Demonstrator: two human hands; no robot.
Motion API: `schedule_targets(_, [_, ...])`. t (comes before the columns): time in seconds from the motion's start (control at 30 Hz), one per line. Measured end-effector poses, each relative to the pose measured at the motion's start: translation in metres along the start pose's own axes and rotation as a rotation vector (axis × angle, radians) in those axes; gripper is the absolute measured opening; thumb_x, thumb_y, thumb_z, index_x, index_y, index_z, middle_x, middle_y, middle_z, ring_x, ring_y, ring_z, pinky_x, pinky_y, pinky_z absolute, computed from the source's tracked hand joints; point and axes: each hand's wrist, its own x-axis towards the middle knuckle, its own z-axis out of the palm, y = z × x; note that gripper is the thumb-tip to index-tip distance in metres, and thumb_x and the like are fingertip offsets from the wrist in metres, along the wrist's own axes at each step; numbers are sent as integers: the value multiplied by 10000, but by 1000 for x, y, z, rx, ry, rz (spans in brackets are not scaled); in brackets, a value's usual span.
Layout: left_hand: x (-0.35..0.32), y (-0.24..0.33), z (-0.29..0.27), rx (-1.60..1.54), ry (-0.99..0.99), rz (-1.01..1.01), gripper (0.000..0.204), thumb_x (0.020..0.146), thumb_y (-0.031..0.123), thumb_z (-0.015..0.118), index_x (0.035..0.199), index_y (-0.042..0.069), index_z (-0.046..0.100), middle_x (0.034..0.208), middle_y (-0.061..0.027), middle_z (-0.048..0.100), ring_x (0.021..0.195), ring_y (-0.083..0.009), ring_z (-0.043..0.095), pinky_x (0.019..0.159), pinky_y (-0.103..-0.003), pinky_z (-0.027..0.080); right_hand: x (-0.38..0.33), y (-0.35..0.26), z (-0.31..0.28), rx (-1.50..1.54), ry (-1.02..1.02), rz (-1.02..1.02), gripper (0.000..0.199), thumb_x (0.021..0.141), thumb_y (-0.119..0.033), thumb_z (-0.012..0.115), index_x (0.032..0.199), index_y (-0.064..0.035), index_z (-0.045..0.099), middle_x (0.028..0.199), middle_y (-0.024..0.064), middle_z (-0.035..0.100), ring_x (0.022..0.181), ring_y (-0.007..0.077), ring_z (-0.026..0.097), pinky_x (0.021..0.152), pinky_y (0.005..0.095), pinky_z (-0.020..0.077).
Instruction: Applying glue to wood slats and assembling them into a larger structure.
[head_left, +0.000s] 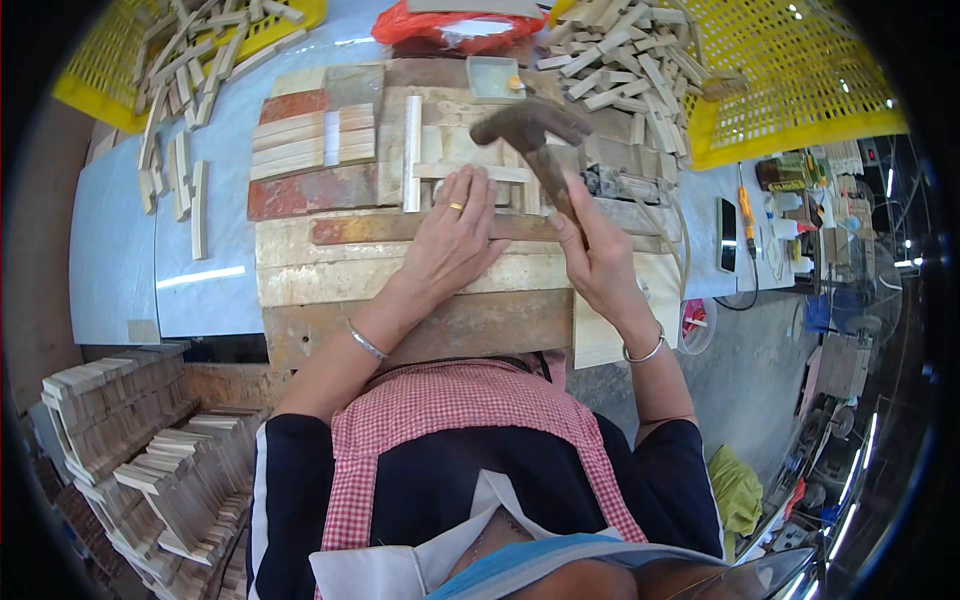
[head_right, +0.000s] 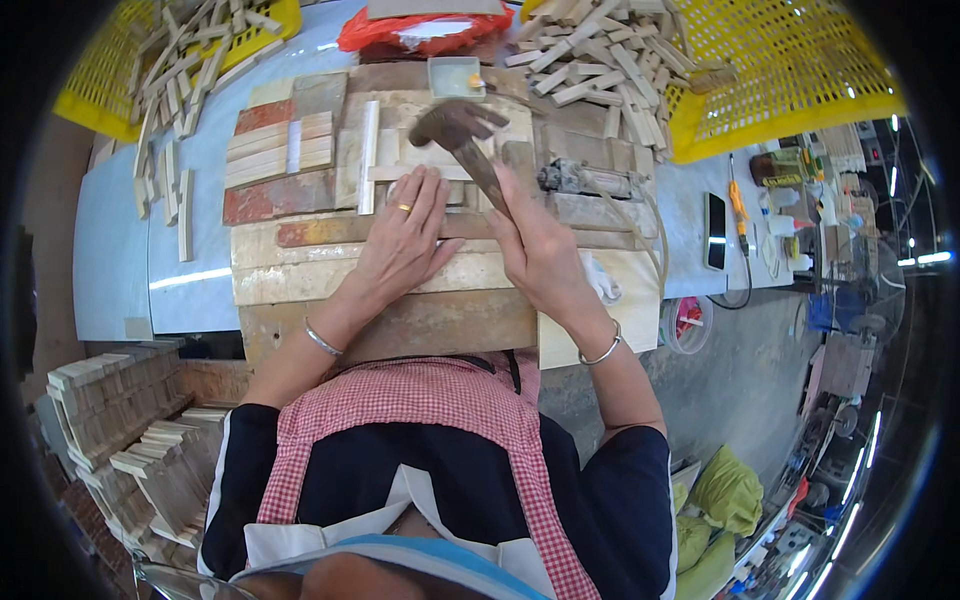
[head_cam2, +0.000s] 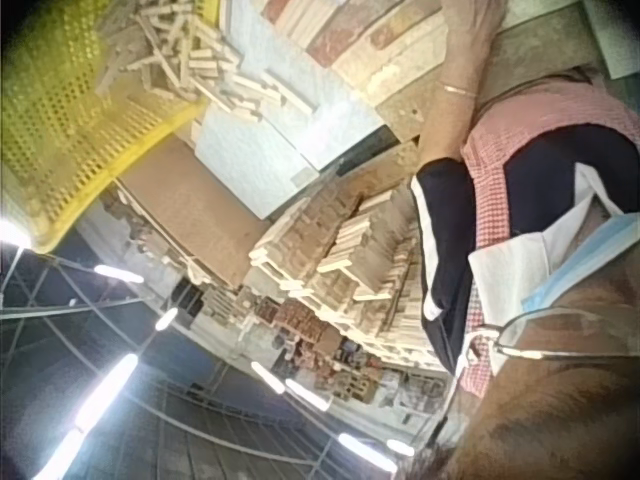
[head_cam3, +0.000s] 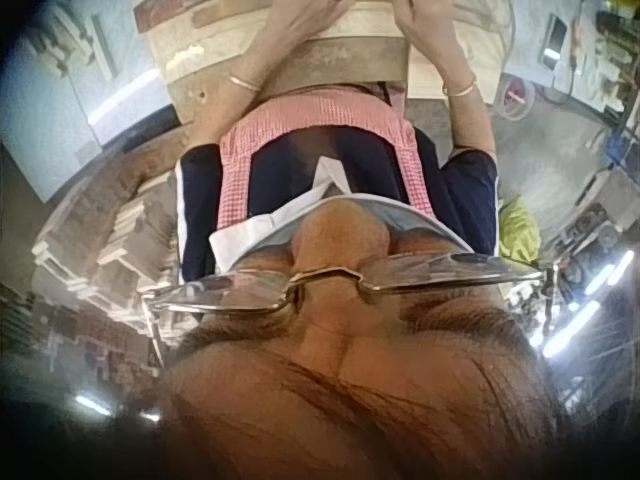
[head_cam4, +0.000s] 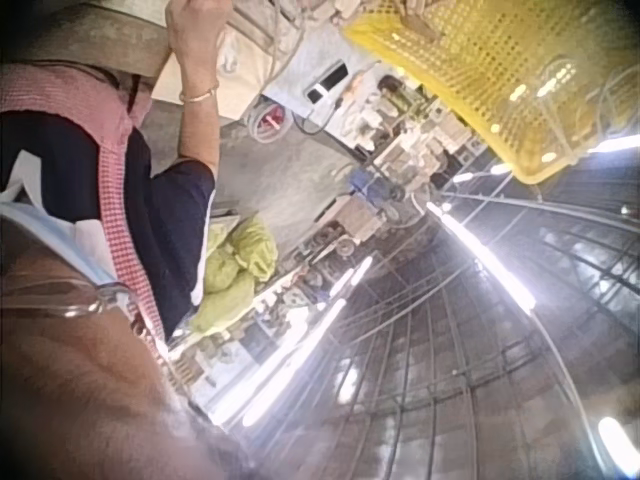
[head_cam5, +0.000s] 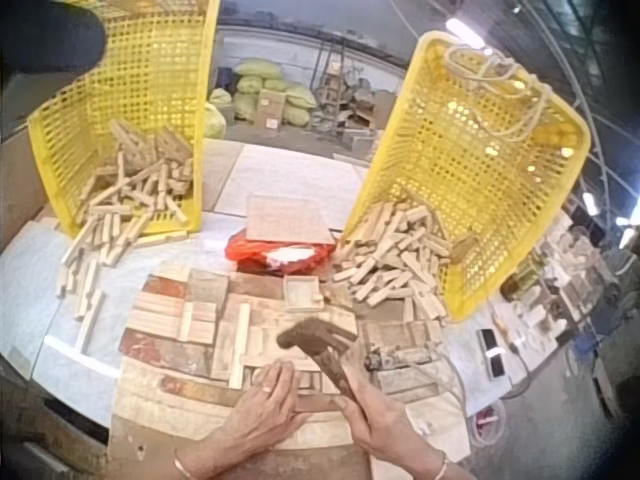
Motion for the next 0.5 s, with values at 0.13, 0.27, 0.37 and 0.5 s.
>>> schedule_targets(0.13, [-2,-3,2,-5,25,6,689,794,383,649,1234,-124,495,1284,-282,479,1266,-403,421,1104,-465,307,22,-15,24,60,48,-90,507,908,-80,585,1388,-55,426,989,211,649,848,358,661,702,388,531])
schedule_targets(0.27, [-6,-3,12,-14,45,19,593,811,371,621,1165,-99,554,1241,-272,498,1232,-426,438,1089,-499,317,19,-5,41,-49,-336,57,567,898,-104,587,1425,-118,380,929,188,652,798,355,655,664,403,530])
schedule_targets(0.37, [-6,-4,10,11,79,42,614,809,372,624,1186,-106,540,1249,-274,492,1227,-421,443,1085,-495,323,20,-7,39,-6,-324,49,585,896,-113,587,1435,-137,360,965,206,652,823,368,655,686,425,532])
schedule_targets(0.5, [-6,-2,2,-29,26,22,661,807,351,656,1233,-125,487,1273,-288,487,1246,-423,446,1092,-486,330,7,0,28,29,-126,46,523,903,-106,594,1398,-96,426,1072,223,648,914,367,660,752,406,536])
